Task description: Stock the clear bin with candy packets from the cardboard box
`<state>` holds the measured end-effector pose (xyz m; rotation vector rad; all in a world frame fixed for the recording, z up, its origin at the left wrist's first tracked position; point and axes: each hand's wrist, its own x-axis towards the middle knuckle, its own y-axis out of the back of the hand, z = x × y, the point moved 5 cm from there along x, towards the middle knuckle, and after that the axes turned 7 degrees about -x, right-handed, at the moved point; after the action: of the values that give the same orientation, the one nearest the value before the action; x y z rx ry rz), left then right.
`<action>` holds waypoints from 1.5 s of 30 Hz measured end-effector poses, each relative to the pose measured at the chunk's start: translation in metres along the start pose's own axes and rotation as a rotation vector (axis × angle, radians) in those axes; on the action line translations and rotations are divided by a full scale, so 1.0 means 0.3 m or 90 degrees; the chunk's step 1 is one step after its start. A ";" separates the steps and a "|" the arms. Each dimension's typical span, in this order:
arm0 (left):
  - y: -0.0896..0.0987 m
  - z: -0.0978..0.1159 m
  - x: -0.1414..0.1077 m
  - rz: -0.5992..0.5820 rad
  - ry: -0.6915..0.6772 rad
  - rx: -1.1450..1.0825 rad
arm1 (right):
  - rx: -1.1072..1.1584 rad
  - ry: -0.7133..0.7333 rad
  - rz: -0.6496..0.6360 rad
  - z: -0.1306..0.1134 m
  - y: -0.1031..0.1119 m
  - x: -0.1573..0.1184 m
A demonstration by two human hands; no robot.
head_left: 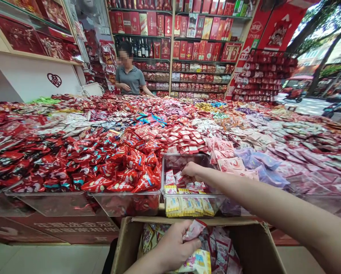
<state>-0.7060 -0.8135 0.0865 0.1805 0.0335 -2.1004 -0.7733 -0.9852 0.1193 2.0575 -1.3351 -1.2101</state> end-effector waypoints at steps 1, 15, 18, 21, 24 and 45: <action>0.000 0.001 0.000 0.000 0.002 0.000 | -0.037 0.008 0.013 0.004 -0.001 0.006; -0.001 0.008 0.006 -0.006 0.017 0.044 | -0.512 0.156 0.142 -0.035 0.096 0.038; -0.001 0.016 0.006 -0.002 0.018 0.047 | -0.567 0.182 0.080 -0.028 0.110 0.059; -0.001 0.010 0.008 -0.007 0.017 0.043 | -0.596 0.212 0.021 -0.010 0.086 0.078; 0.000 0.002 0.010 -0.007 0.015 0.059 | -0.604 0.227 0.057 0.006 0.070 0.086; 0.005 0.019 0.009 -0.001 0.011 0.099 | -0.624 0.176 0.127 0.015 0.076 0.050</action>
<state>-0.7068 -0.8171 0.0920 0.2916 -0.1197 -2.1036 -0.7865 -1.0084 0.1264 1.2785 -0.5866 -1.1098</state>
